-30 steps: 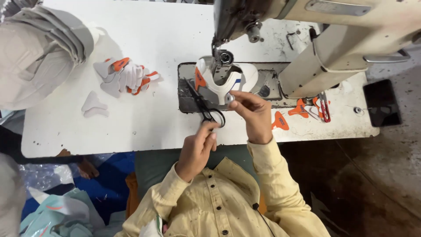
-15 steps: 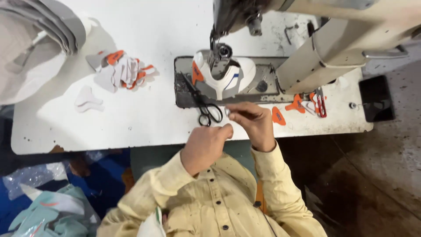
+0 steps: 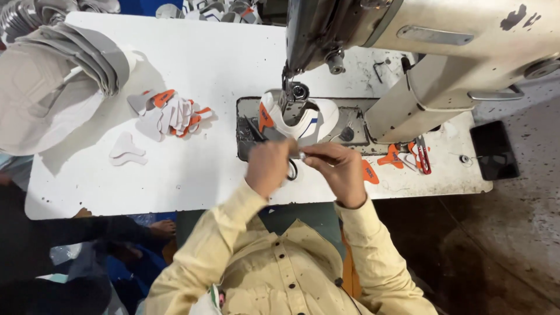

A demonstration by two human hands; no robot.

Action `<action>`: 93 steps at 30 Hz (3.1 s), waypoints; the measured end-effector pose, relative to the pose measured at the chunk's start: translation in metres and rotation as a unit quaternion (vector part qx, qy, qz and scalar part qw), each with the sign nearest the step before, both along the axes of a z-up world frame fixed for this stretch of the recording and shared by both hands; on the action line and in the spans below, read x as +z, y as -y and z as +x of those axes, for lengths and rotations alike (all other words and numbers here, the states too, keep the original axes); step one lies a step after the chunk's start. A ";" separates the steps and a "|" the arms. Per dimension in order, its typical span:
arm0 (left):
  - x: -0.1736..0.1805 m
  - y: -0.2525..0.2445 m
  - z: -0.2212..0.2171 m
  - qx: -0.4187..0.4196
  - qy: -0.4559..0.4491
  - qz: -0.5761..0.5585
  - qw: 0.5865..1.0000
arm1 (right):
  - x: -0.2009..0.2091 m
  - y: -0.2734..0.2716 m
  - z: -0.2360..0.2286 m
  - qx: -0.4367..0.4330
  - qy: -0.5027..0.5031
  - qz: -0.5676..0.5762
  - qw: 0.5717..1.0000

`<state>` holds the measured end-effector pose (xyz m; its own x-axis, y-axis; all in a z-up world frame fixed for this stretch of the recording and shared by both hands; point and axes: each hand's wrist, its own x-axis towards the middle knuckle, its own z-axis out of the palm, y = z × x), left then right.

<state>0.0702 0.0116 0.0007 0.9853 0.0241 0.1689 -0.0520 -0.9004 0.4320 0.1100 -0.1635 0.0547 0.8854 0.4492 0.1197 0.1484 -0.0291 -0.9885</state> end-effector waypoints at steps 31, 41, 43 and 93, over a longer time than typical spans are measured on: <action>0.053 0.018 -0.095 -0.023 0.104 -0.319 0.942 | -0.031 -0.062 0.119 -0.086 0.333 -0.224 0.912; 0.051 0.023 -0.095 -0.032 0.016 -0.261 0.965 | -0.058 -0.044 0.060 -0.199 0.172 -0.018 0.965; 0.042 0.032 -0.088 -0.088 0.096 -0.265 0.955 | -0.041 -0.027 0.056 -0.062 -0.070 0.098 0.991; -0.060 -0.077 -0.179 0.004 -0.270 -0.238 0.933 | -0.093 0.007 -0.014 0.204 -0.239 -0.014 0.949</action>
<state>-0.1088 0.0888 -0.0591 0.9232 -0.0231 -0.3837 0.2943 -0.5998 0.7440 0.0964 -0.1703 -0.0384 0.5874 0.7631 -0.2696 -0.3129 -0.0932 -0.9452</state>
